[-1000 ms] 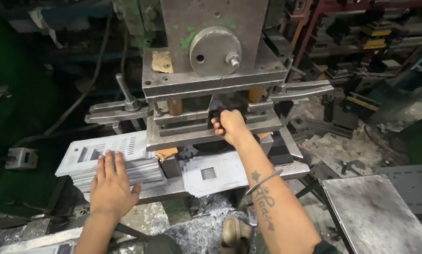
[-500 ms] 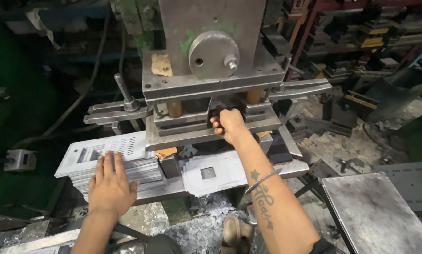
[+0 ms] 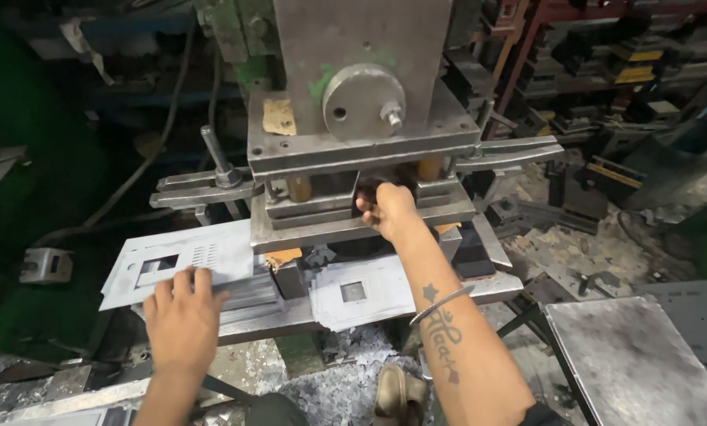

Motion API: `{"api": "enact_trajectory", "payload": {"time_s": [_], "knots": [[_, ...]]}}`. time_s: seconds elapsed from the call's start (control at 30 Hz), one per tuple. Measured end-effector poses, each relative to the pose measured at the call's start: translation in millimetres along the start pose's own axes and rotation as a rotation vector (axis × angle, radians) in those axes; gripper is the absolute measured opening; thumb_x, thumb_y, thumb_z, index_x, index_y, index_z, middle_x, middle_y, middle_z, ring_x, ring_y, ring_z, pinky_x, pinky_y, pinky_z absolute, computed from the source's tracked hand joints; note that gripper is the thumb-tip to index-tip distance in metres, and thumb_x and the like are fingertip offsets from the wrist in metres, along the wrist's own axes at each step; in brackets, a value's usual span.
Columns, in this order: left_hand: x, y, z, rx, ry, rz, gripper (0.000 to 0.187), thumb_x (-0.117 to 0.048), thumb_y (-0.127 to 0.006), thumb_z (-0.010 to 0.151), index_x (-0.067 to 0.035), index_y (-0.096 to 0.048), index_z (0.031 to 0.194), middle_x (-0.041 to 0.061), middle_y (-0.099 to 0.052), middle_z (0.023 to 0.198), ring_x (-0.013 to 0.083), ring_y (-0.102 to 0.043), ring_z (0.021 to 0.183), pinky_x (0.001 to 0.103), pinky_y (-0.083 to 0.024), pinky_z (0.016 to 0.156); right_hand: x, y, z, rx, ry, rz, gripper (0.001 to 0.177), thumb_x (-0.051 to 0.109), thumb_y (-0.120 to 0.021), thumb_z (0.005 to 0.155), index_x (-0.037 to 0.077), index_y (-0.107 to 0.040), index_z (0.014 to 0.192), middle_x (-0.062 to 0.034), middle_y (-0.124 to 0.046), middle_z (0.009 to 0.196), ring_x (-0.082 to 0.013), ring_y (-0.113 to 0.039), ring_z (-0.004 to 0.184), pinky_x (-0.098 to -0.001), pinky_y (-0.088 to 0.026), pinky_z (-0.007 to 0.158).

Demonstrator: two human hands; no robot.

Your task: Placing metal sheets into a stamping machine one by one to punch holes or form them, then stacking the finished parts.

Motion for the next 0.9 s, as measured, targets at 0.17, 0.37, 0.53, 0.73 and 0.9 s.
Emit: {"api": "enact_trajectory", "payload": {"time_s": [0.17, 0.37, 0.53, 0.73, 0.9], "knots": [[19, 14, 15, 0.035, -0.145, 0.042, 0.021, -0.028, -0.061, 0.094, -0.016, -0.061, 0.111, 0.002, -0.069, 0.115, 0.0249, -0.064, 0.111, 0.042, -0.048, 0.101, -12, 6, -14, 0.092, 0.057, 0.118, 0.017, 0.01, -0.048, 0.097, 0.005, -0.063, 0.101, -0.0053, -0.068, 0.08, -0.0126, -0.061, 0.06, -0.0275, -0.042, 0.048], [60, 16, 27, 0.056, -0.188, 0.015, 0.013, -0.018, -0.054, 0.1, -0.014, -0.061, 0.11, 0.007, -0.073, 0.106, 0.0256, -0.072, 0.102, 0.039, -0.06, 0.086, -66, 51, -103, 0.143, 0.291, 0.242, 0.013, 0.016, -0.06, 0.099, 0.004, -0.058, 0.092, -0.0055, -0.063, 0.075, -0.0111, -0.051, 0.055, -0.0263, -0.041, 0.047], [51, 61, 26, -0.082, 0.061, -0.171, 0.019, -0.032, -0.056, 0.113, -0.019, -0.065, 0.123, 0.005, -0.076, 0.115, 0.0255, -0.073, 0.107, 0.036, -0.059, 0.085, -119, 87, -155, 0.073, 0.255, 0.271, 0.014, 0.018, -0.06, 0.097, 0.007, -0.059, 0.089, -0.0065, -0.062, 0.073, -0.0114, -0.052, 0.052, -0.0271, -0.04, 0.044], [33, -10, -1, -0.2, -0.333, -0.04, 0.074, -0.057, -0.063, 0.082, -0.003, -0.057, 0.132, 0.018, -0.064, 0.138, 0.0315, -0.062, 0.128, 0.042, -0.05, 0.105, -193, 130, -116, -0.067, 0.035, -0.041, 0.036, 0.036, -0.063, 0.1, 0.002, -0.066, 0.087, -0.0066, -0.063, 0.071, -0.0134, -0.053, 0.054, -0.0267, -0.038, 0.044], [43, 19, -5, 0.106, -0.08, -0.367, 0.062, -0.049, -0.064, 0.087, -0.007, -0.058, 0.133, 0.012, -0.068, 0.129, 0.0289, -0.065, 0.12, 0.05, -0.044, 0.113, -216, 142, -118, -0.008, -0.07, -0.117, 0.033, 0.038, -0.063, 0.098, 0.007, -0.069, 0.09, -0.0026, -0.065, 0.072, -0.0112, -0.058, 0.057, -0.0266, -0.041, 0.049]]}}
Point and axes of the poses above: each hand's wrist, its own z-axis towards the middle knuckle, its own y-axis out of the back of the hand, x = y × z, the point moved 2 cm from there along z, towards the middle knuckle
